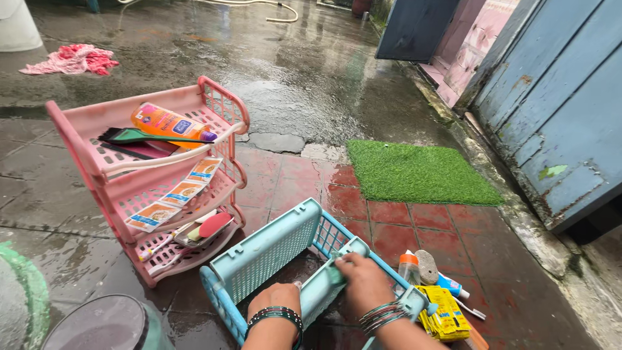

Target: The person wipes and cleans the surfaces of a multi-tiered plastic storage rack and a smaller blue rack using a cloth.

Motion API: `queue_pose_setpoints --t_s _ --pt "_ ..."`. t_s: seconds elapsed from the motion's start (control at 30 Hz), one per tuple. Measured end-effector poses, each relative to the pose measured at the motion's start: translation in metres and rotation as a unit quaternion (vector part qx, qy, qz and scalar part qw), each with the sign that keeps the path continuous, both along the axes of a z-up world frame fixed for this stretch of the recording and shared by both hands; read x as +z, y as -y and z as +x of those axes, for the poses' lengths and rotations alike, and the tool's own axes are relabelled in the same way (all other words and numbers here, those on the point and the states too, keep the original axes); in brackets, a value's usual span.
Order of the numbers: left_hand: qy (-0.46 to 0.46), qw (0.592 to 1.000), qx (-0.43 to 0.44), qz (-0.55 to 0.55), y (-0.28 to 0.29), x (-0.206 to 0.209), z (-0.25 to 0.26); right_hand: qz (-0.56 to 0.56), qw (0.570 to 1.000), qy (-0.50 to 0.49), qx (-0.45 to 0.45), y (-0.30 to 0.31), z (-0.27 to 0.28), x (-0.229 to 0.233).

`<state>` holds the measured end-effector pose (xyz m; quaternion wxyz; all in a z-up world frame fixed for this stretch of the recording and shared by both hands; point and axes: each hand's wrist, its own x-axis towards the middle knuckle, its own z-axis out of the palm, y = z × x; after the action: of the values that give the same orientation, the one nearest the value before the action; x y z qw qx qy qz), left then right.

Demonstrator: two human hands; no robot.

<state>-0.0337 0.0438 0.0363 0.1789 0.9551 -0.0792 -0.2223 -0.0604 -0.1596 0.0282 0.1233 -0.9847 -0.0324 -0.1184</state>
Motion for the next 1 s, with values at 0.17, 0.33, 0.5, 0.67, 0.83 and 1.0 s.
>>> queue_pose_setpoints --t_s 0.17,0.33,0.5,0.67,0.83,1.0 --pt "0.017 1.0 0.009 -0.014 -0.001 -0.004 0.003 0.026 0.983 0.11 0.146 -0.035 -0.021 -0.051" --pt "-0.009 1.0 -0.002 -0.011 -0.002 -0.001 0.006 0.086 0.981 0.066 0.158 -0.029 -0.025 -0.041" --pt "-0.029 0.998 -0.028 0.053 -0.023 0.005 0.0 0.156 0.986 -0.023 -0.044 0.001 -0.004 0.018" --pt "-0.065 0.996 -0.008 0.067 -0.033 0.016 -0.006 0.039 0.993 0.056 0.099 -0.018 0.012 0.004" --pt "-0.061 0.996 0.001 0.059 -0.031 0.013 -0.003 0.039 0.982 0.075 0.17 -0.069 -0.022 -0.043" --pt "-0.062 0.996 0.008 0.056 -0.039 0.009 -0.006 0.016 0.993 0.031 0.115 -0.052 -0.012 -0.002"
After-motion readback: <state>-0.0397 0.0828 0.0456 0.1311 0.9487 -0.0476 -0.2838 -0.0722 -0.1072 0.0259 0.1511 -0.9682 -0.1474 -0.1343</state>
